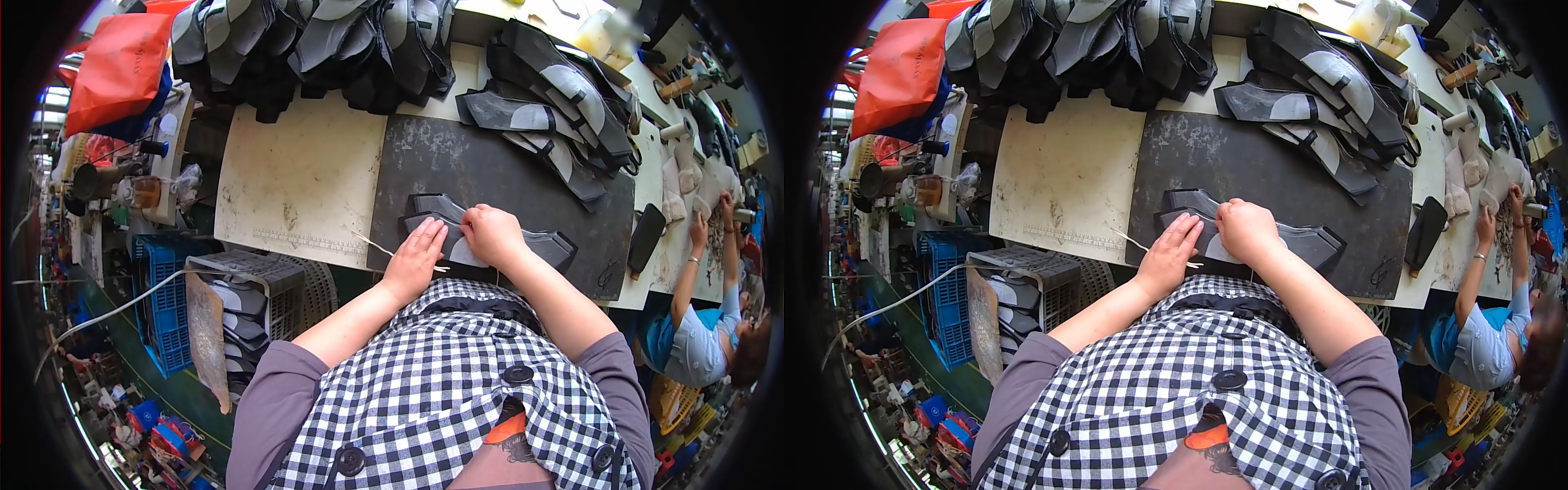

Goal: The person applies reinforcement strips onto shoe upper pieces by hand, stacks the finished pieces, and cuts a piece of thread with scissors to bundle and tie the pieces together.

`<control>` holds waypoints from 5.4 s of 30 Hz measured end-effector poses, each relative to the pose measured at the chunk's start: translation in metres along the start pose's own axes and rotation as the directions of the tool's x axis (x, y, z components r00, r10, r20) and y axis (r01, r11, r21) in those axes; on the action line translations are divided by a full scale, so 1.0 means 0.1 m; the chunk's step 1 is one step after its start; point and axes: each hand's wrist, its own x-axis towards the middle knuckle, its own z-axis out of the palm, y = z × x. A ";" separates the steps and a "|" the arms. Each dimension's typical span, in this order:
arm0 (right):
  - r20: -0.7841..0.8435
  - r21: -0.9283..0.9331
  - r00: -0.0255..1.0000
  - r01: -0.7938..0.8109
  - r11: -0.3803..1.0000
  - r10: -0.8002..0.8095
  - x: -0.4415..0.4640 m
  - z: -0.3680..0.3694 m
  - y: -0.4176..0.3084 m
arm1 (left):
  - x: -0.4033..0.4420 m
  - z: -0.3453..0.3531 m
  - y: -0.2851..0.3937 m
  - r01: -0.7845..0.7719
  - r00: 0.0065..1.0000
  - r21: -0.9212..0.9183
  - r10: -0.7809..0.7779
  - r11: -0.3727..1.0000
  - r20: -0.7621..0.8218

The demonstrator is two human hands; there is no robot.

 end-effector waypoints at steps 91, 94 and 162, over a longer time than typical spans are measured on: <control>-0.284 0.672 0.957 0.241 0.700 -0.057 1.80 -1.15 -0.38 | 1.08 -1.92 -0.43 0.145 0.603 -0.939 -0.780 0.312 -0.166; -0.165 0.720 0.970 -0.005 0.694 0.179 2.35 -1.29 -0.73 | 1.22 -2.26 -0.71 0.123 0.615 -0.904 -0.746 0.410 -0.255; -0.336 -0.028 0.847 0.428 0.903 -0.412 0.65 0.08 -1.36 | 0.63 -1.85 -1.42 0.149 0.927 0.109 -0.177 0.983 0.329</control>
